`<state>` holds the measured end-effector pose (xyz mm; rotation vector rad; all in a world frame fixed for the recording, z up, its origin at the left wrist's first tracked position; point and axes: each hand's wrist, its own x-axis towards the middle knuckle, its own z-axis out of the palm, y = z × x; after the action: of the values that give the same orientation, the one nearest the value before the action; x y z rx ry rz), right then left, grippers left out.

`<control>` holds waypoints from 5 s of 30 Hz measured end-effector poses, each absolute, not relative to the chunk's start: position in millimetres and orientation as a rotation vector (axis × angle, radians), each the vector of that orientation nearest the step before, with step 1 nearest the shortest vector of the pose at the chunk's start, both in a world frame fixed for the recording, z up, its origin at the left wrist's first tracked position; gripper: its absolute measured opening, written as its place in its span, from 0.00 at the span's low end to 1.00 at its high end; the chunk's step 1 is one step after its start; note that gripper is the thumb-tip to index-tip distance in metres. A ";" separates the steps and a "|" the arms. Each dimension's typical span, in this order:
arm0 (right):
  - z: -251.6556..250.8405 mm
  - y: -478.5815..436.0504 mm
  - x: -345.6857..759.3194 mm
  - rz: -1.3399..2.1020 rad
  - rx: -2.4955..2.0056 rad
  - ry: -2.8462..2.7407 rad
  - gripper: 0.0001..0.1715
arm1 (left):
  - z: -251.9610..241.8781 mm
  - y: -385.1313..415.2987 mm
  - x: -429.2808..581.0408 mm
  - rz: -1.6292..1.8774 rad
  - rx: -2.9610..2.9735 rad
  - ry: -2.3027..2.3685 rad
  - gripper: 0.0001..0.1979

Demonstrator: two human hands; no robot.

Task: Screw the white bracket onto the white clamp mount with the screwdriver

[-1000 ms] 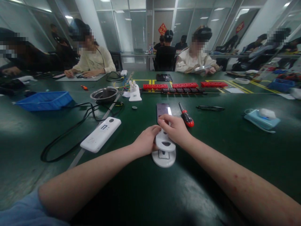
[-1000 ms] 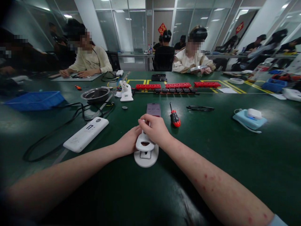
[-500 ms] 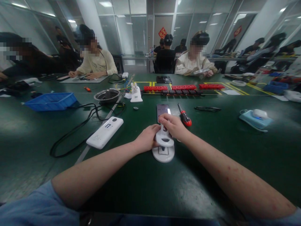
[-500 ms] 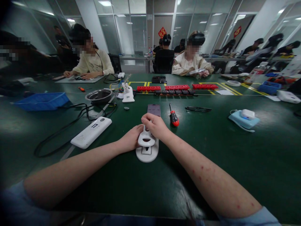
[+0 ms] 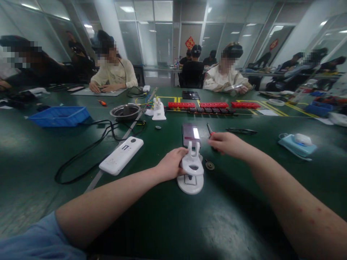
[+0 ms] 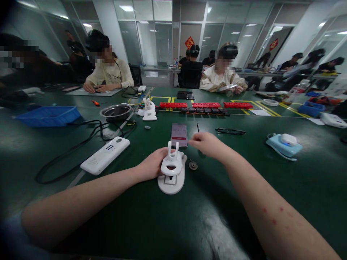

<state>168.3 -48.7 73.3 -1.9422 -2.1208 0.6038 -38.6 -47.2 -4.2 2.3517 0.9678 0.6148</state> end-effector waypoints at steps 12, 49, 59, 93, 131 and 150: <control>57.7 -65.6 173.2 1.142 -2.092 -2.538 0.11 | -4.7 -46.1 -37.2 0.635 2.365 0.976 0.29; 60.2 -72.6 131.6 -0.442 -1.011 -2.382 0.21 | 51.4 -43.6 -38.8 0.388 2.372 1.214 0.08; 65.7 -77.2 131.2 -0.252 -1.149 -2.462 0.20 | 53.4 -43.1 -40.8 0.335 2.411 1.184 0.08; 46.0 -38.1 179.6 0.607 -2.060 -2.524 0.17 | 51.8 -45.9 -42.8 0.439 2.319 1.267 0.13; 107.3 -77.9 140.5 0.954 -1.309 -1.776 0.12 | 56.0 -45.1 -42.4 0.333 2.206 1.213 0.13; 77.0 -52.2 152.5 1.154 -1.397 -1.282 0.12 | 51.9 -42.7 -44.7 0.295 1.973 1.270 0.15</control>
<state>152.5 -52.2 77.0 -1.3965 -1.2819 1.1536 -44.7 -42.7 51.9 1.9730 1.2704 0.2951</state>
